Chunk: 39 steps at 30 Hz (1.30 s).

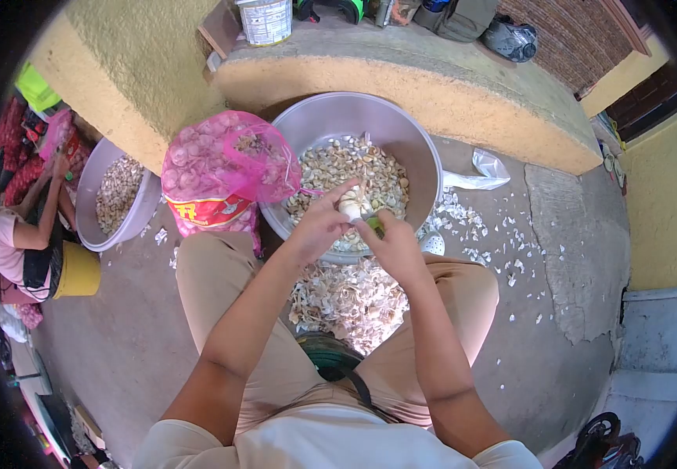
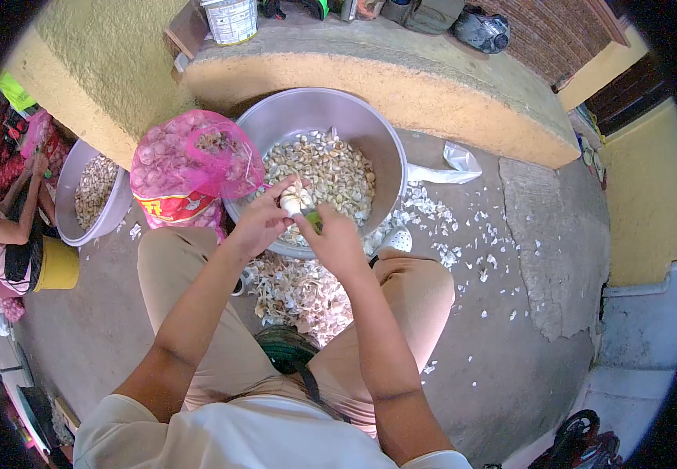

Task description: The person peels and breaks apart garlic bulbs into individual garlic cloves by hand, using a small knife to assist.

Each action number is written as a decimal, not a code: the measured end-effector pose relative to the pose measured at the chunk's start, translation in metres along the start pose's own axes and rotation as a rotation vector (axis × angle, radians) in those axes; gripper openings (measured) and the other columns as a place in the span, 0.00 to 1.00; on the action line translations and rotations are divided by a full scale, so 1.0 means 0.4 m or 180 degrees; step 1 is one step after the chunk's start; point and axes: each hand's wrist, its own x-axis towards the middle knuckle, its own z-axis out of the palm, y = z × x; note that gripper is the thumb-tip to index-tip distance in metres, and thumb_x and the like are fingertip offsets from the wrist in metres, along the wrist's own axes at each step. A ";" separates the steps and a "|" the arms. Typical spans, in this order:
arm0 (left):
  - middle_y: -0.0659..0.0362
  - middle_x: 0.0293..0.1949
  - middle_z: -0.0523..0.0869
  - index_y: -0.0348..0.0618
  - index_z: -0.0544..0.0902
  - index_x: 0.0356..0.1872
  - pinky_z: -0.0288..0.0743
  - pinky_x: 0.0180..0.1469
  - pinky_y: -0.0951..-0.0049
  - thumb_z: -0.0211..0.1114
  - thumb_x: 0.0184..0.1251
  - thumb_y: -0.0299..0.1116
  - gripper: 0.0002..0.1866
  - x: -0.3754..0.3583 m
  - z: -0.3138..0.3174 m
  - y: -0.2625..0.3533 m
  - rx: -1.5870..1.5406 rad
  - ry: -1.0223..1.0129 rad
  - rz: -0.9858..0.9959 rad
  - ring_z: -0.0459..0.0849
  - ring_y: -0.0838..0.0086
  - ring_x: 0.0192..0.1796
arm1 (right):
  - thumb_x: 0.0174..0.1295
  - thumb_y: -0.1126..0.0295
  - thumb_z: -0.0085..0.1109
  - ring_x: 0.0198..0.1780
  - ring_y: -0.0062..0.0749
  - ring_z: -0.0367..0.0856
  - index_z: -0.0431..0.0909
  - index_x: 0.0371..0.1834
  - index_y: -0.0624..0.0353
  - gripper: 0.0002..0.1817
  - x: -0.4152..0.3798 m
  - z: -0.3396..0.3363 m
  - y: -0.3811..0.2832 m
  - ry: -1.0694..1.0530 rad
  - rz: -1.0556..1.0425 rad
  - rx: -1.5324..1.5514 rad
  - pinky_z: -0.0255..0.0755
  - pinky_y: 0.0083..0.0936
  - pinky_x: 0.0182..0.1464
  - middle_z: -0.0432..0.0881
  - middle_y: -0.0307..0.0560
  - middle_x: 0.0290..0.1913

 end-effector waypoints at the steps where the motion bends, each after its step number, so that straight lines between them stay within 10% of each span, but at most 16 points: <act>1: 0.62 0.40 0.71 0.40 0.59 0.61 0.66 0.43 0.81 0.50 0.49 0.17 0.33 -0.002 0.010 0.002 0.0032 0.0033 0.0015 0.72 0.80 0.41 | 0.55 0.58 0.55 0.27 0.55 0.74 0.68 0.26 0.68 0.19 0.002 0.004 0.005 0.0023 0.0005 0.0006 0.66 0.37 0.29 0.73 0.62 0.22; 8: 0.64 0.37 0.70 0.40 0.57 0.62 0.63 0.37 0.85 0.52 0.49 0.18 0.34 -0.001 0.017 -0.004 0.0157 0.0130 0.0150 0.69 0.83 0.36 | 0.56 0.58 0.53 0.25 0.54 0.73 0.70 0.24 0.68 0.19 0.003 0.006 0.003 0.0108 0.0002 0.0018 0.65 0.37 0.28 0.73 0.61 0.19; 11: 0.52 0.58 0.64 0.34 0.53 0.62 0.60 0.59 0.70 0.50 0.51 0.17 0.33 0.003 0.000 -0.010 0.0268 0.0052 0.0125 0.66 0.68 0.58 | 0.56 0.58 0.53 0.24 0.54 0.73 0.71 0.23 0.67 0.19 0.003 0.006 0.003 0.0109 -0.0057 -0.0059 0.65 0.37 0.27 0.73 0.61 0.19; 39: 0.55 0.45 0.76 0.39 0.65 0.56 0.71 0.48 0.72 0.51 0.62 0.28 0.20 0.024 -0.003 -0.002 0.0043 0.0559 0.0566 0.77 0.71 0.45 | 0.52 0.54 0.55 0.26 0.50 0.75 0.73 0.26 0.67 0.21 0.025 0.044 0.042 -0.0637 -0.0014 -0.0392 0.67 0.37 0.31 0.74 0.58 0.20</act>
